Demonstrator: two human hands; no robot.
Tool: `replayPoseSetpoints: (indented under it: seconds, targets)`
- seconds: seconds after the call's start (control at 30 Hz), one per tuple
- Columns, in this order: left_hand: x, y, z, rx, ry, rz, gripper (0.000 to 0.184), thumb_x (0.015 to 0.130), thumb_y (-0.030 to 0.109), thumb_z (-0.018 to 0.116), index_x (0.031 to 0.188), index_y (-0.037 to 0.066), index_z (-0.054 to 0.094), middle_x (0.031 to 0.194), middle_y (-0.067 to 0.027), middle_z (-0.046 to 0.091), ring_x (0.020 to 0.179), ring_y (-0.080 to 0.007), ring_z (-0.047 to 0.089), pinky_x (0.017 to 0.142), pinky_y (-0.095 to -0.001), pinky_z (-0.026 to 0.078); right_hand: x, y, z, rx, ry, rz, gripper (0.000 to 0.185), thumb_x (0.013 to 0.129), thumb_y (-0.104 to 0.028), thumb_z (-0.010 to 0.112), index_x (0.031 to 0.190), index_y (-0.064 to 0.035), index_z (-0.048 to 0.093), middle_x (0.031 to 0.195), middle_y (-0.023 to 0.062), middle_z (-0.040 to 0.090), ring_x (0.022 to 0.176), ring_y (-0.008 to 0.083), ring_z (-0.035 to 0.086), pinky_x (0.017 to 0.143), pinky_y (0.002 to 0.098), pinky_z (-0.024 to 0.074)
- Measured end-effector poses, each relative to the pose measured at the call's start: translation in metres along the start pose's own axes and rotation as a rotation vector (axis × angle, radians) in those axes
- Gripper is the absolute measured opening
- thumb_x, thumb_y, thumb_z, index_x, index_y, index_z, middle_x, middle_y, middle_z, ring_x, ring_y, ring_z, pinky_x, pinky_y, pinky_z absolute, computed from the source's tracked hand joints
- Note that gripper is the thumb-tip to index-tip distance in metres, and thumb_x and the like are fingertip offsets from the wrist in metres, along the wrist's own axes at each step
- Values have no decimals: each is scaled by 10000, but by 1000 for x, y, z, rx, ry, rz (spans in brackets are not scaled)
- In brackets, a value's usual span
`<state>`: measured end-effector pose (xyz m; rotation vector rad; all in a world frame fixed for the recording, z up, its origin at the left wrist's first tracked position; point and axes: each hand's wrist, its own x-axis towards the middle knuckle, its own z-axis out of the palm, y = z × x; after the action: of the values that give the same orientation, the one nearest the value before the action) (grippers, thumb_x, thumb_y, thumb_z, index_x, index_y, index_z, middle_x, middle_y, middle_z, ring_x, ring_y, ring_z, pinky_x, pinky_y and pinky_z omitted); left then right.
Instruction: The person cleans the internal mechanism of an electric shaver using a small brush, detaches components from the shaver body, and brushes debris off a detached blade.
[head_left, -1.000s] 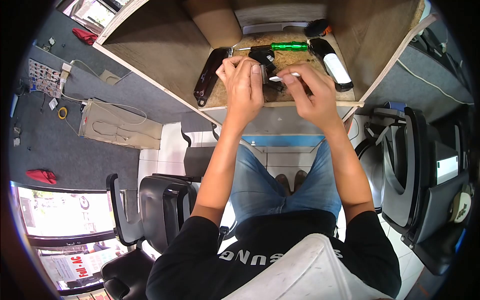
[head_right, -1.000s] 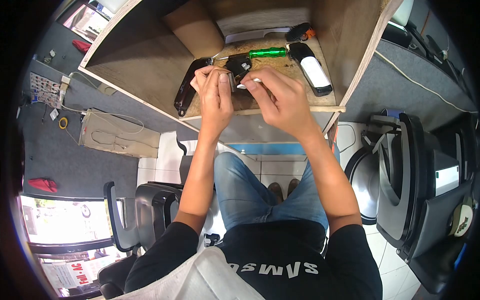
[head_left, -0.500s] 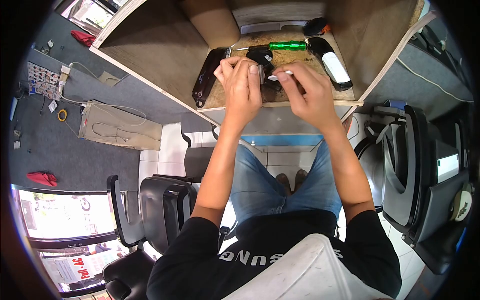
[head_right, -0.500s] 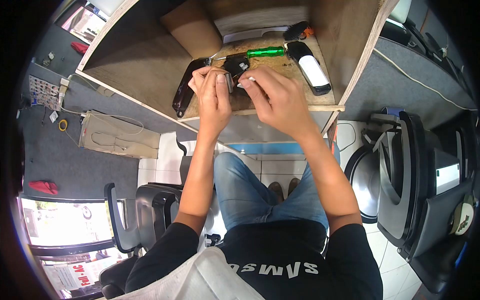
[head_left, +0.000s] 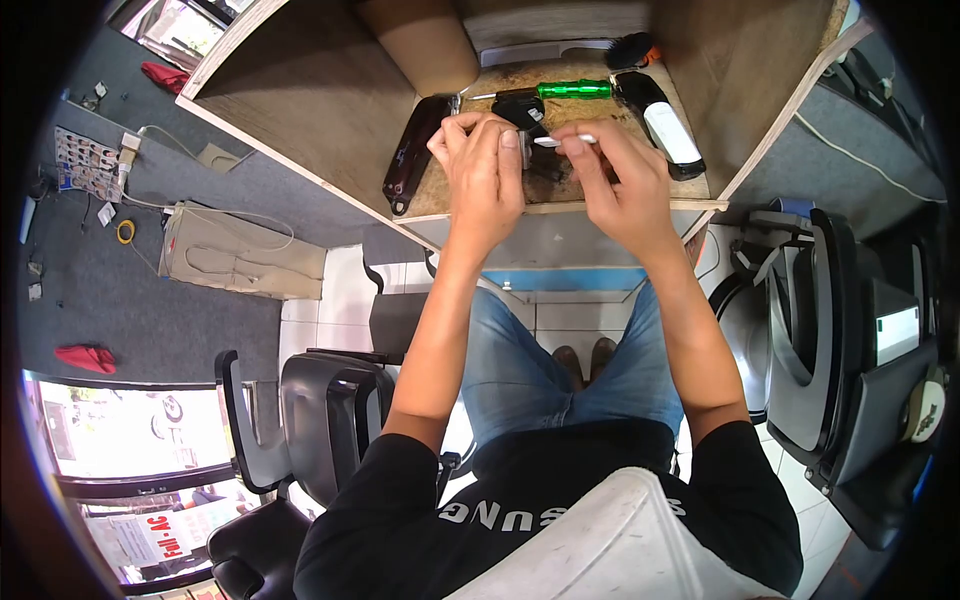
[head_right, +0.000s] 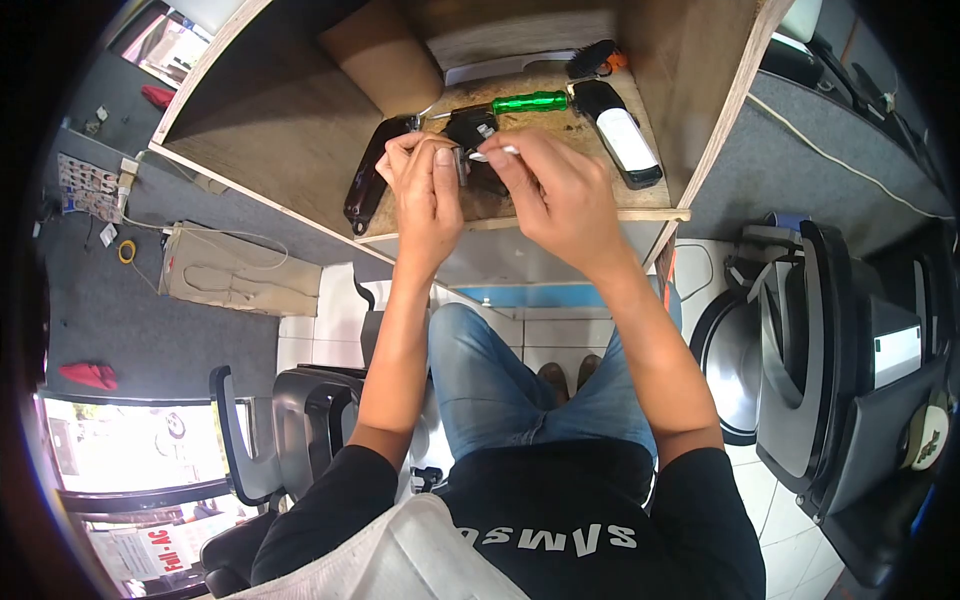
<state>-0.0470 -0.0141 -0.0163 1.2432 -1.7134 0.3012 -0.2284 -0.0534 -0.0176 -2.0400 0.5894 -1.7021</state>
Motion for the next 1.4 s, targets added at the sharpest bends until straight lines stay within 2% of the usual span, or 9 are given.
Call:
replayPoseSetpoints:
  seconds: [0.2,0.3,0.5,0.6,0.7,0.8,1.0,1.2,1.4]
  targets:
    - [1,1,1,-5,17,4,164,1069,86,552,943,20,634,938,-103,657,1083,-326,546,1035,-477,312,2,-2,0,77,48,-37,116,1054,-127,734,1074,-16,763,895,84,757,604,200,651,542,325,485]
    - [0,-1,1,11,-9,4,180,1074,91,547,933,22,636,943,-102,659,1083,-325,546,1039,-475,309,6,-5,1,-34,46,25,134,1083,-136,695,1050,-15,744,895,89,744,624,220,652,556,326,488]
    - [0,1,-1,-47,18,-28,232,1094,122,521,916,27,636,952,-99,664,1086,-320,544,1043,-472,304,9,5,3,-6,167,-27,138,1141,-125,564,1123,-15,646,972,122,714,762,268,685,682,374,541]
    - [0,2,-2,-44,19,-8,240,1098,132,514,915,32,633,949,-98,660,1083,-320,543,1041,-471,305,6,5,2,50,60,64,116,1141,-113,551,1161,-20,618,994,128,702,795,291,700,742,402,553]
    - [-1,-2,-1,-47,7,-3,244,1101,140,514,914,35,631,941,-98,656,1080,-320,541,1040,-471,304,8,-11,-6,54,-169,160,117,1126,-104,565,1193,-30,625,1023,131,692,839,313,707,765,413,556]
    - [-1,-2,-2,-45,-9,6,245,1101,143,520,907,35,626,932,-99,651,1078,-322,542,1038,-473,306,10,-5,-2,-38,-212,-40,201,1074,-139,653,1252,-47,641,1077,137,687,919,343,712,791,429,564]
    - [-3,-6,0,-57,15,11,277,1112,171,510,927,26,658,956,-103,673,1078,-311,556,1032,-472,310,10,-9,-3,-120,-301,-46,435,928,-250,830,1300,-80,681,1090,136,682,987,362,717,836,448,574]
    - [0,-3,-4,-112,15,17,302,1109,189,534,896,29,677,958,-90,689,1072,-291,563,1027,-462,309,9,-11,-5,-153,-304,-61,444,891,-247,861,1266,-74,698,1047,133,684,959,344,718,810,437,581]
    - [-3,-5,0,-145,146,-159,272,1093,147,581,837,63,624,869,-55,632,1061,-277,514,1023,-441,312,6,-7,-2,-153,-232,-67,444,868,-222,873,1244,-68,695,1028,123,674,927,333,713,777,428,578]
